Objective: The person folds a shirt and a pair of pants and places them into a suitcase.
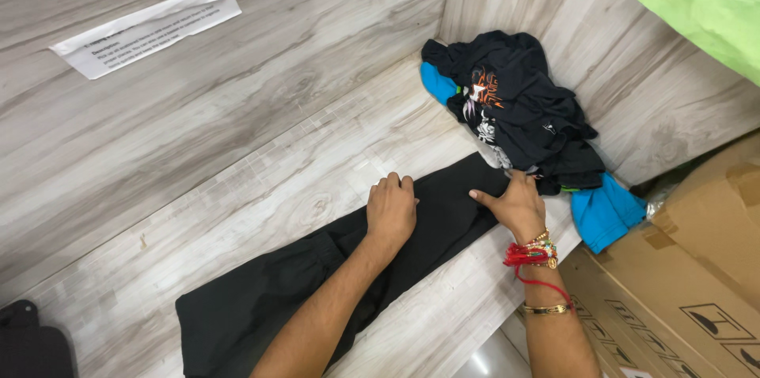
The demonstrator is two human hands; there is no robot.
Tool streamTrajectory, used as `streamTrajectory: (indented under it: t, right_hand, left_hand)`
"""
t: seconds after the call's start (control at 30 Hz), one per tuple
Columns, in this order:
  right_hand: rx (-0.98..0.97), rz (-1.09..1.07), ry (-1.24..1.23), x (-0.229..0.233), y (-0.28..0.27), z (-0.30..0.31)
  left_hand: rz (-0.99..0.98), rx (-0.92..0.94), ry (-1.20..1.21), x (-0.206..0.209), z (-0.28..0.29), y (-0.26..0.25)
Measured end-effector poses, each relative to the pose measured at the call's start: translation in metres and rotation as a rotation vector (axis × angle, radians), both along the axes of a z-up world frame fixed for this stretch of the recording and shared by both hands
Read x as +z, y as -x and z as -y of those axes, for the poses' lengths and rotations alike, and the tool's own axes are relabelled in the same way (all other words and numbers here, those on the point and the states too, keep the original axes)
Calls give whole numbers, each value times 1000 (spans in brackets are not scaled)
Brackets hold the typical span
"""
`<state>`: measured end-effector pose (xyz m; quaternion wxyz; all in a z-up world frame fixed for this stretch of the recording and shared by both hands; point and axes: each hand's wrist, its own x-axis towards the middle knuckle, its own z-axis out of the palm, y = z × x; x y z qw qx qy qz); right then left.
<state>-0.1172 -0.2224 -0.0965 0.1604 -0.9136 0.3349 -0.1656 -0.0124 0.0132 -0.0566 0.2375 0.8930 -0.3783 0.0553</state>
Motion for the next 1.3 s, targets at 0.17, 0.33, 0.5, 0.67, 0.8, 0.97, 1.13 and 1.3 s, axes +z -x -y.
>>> streamTrajectory:
  t: [0.17,0.33,0.5,0.67,0.8,0.97,1.13,1.3]
  right_hand:
    - [-65,-259,-174,8,-10,-10]
    - [-31,-313,-177,4,-14,-19]
    - [10,-156,-20,31,-11,-36]
    - [212,159,202,111,-7,-140]
    - [549,271,206,142,1,-285]
    - [1032,280,-109,137,45,-377]
    - [599,150,-225,99,38,-333]
    - [213,-9,119,47,6,-243]
  left_hand:
    - [-124,44,84,22,-37,17]
    - [-148,108,171,41,-86,32]
    - [-724,274,428,32,-142,31]
    - [-1518,252,959,6,-199,29]
    - [-1743,259,1245,4,-244,40]
    - [-1559,563,1297,-14,-296,55]
    - [-1112,700,915,-6,-311,73]
    - [-97,736,275,41,-297,112]
